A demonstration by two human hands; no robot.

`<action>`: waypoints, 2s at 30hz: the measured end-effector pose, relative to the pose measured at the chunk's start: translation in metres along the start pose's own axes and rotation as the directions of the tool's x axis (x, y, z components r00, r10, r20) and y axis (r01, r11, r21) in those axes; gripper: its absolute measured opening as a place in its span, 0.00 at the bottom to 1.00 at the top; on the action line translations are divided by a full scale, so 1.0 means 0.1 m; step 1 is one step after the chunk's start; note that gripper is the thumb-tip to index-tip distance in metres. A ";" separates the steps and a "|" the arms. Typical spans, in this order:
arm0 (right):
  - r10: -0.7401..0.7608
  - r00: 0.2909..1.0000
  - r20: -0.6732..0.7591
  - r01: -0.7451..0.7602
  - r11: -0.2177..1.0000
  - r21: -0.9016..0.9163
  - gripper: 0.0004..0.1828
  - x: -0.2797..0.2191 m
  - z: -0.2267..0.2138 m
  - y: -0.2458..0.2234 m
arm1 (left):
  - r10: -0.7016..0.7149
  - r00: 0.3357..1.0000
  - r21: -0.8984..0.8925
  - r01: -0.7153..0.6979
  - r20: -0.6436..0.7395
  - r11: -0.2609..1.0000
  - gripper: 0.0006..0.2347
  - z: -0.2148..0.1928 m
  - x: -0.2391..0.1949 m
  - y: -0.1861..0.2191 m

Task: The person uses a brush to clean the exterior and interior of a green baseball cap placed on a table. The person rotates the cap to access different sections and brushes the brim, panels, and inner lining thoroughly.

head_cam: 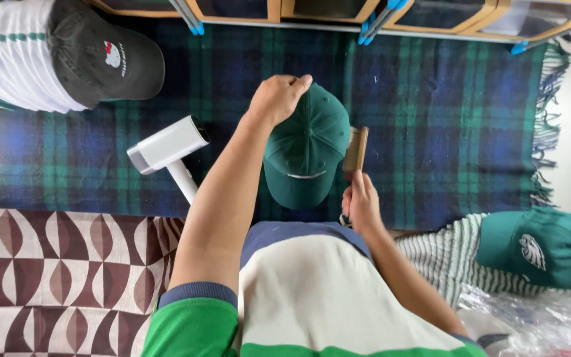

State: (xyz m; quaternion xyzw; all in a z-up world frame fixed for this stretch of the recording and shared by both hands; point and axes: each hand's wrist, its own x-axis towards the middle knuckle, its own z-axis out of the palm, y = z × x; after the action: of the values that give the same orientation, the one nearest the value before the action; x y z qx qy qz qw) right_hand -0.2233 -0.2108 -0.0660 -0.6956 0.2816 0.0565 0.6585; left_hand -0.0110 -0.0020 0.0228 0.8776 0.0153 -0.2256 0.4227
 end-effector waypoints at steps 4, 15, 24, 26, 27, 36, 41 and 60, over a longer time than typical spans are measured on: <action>-0.095 0.990 -0.104 0.084 0.991 -0.109 0.10 0.10 -0.29 -0.44 | -0.018 0.999 0.005 0.018 -0.031 1.000 0.24 0.04 0.08 -0.06; -0.733 0.590 0.338 0.730 0.306 -0.612 0.24 0.89 -0.15 -1.34 | -0.095 0.994 0.072 0.098 -0.051 0.993 0.21 0.45 0.91 -0.66; -0.483 0.760 0.436 0.638 0.423 -0.643 0.24 0.85 -0.20 -1.60 | -0.089 0.978 0.079 0.105 -0.188 0.991 0.21 0.23 0.18 -0.21; -0.455 0.733 0.506 0.680 0.458 -0.573 0.23 0.77 -0.02 -1.81 | -0.093 0.963 0.063 0.113 -0.253 0.992 0.20 0.21 0.14 -0.21; -0.424 0.703 0.570 0.708 0.494 -0.505 0.22 0.72 0.05 -1.90 | -0.099 0.946 0.045 0.118 -0.308 0.992 0.19 0.22 0.13 -0.20; -0.086 0.881 0.465 0.395 0.675 -0.623 0.22 1.29 0.11 -2.09 | 0.835 0.412 0.525 -0.649 -0.365 0.550 0.09 0.48 -0.30 -0.29; -0.001 0.834 0.551 0.450 0.578 -0.680 0.23 1.59 0.00 -1.87 | 0.910 0.292 0.550 -0.727 -0.293 0.410 0.12 0.53 -0.53 -0.39; 0.311 0.889 0.336 -0.157 0.896 -0.416 0.24 1.38 -0.16 -1.26 | 0.536 0.773 0.652 -0.218 -0.339 0.726 0.35 0.51 -0.41 -0.29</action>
State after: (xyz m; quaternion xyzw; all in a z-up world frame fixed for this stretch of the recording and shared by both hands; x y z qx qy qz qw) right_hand -0.0537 -0.2731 -0.0150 -0.7436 0.2104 0.3288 0.5429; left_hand -0.0740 -0.0152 -0.0094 0.9729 -0.1296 0.1138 0.1540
